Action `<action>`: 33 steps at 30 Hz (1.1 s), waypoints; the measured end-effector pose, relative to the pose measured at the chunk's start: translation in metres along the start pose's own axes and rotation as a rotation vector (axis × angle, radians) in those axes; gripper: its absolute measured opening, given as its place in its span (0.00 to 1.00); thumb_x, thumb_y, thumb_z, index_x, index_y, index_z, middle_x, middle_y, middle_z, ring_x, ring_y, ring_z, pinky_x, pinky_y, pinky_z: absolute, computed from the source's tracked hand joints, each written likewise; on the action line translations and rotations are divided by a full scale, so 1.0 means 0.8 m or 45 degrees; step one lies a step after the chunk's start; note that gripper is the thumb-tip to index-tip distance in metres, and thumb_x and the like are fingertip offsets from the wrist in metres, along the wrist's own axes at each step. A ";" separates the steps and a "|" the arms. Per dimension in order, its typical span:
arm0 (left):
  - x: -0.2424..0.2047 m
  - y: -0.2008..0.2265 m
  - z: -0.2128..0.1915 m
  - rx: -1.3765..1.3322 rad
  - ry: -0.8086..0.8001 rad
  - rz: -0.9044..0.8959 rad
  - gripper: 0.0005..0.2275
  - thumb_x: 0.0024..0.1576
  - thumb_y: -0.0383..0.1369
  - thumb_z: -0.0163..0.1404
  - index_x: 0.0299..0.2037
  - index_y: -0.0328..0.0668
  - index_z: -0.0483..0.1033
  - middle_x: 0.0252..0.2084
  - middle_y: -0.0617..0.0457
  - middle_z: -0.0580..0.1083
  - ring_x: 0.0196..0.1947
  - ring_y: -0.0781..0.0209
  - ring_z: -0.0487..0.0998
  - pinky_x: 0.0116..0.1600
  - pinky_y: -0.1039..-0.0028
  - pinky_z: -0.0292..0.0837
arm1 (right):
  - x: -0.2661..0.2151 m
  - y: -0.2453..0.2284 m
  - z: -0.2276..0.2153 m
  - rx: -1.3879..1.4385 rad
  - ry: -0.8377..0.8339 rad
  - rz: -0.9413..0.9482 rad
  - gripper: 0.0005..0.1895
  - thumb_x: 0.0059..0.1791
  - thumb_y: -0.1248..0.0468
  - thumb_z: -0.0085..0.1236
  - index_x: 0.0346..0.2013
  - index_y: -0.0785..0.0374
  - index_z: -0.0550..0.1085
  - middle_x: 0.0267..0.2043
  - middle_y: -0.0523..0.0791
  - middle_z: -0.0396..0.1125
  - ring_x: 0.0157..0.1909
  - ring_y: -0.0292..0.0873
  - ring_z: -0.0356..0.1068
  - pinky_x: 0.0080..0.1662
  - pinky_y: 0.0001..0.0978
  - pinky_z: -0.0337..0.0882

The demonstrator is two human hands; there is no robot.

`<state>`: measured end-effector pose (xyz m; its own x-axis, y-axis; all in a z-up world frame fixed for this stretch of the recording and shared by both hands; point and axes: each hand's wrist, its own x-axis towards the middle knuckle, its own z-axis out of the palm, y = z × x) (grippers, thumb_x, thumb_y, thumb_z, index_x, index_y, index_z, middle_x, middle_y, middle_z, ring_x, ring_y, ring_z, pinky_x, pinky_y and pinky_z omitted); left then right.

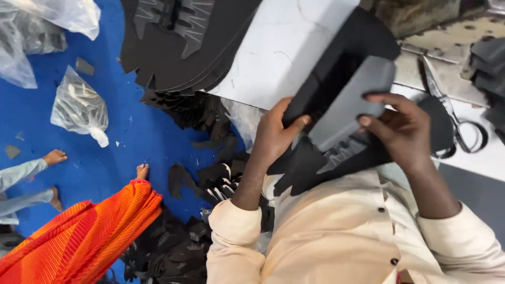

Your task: Using a sewing machine to stitch together components of a shoe upper and trimming excess material with scissors.

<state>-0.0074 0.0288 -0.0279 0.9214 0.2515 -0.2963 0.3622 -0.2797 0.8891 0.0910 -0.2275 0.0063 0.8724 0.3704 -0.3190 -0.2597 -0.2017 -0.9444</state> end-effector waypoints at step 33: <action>-0.008 0.077 -0.036 -0.391 -0.230 -0.110 0.29 0.60 0.27 0.57 0.72 0.37 0.63 0.64 0.44 0.75 0.63 0.58 0.75 0.67 0.69 0.70 | 0.031 -0.015 0.045 0.084 -0.157 -0.265 0.46 0.58 0.76 0.49 0.83 0.57 0.35 0.88 0.45 0.29 0.79 0.42 0.53 0.72 0.36 0.61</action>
<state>0.0047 0.0367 0.0387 0.9092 0.0869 -0.4072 0.4058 0.0335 0.9133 0.1007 -0.1835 0.0065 0.8538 0.5063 -0.1208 -0.1098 -0.0517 -0.9926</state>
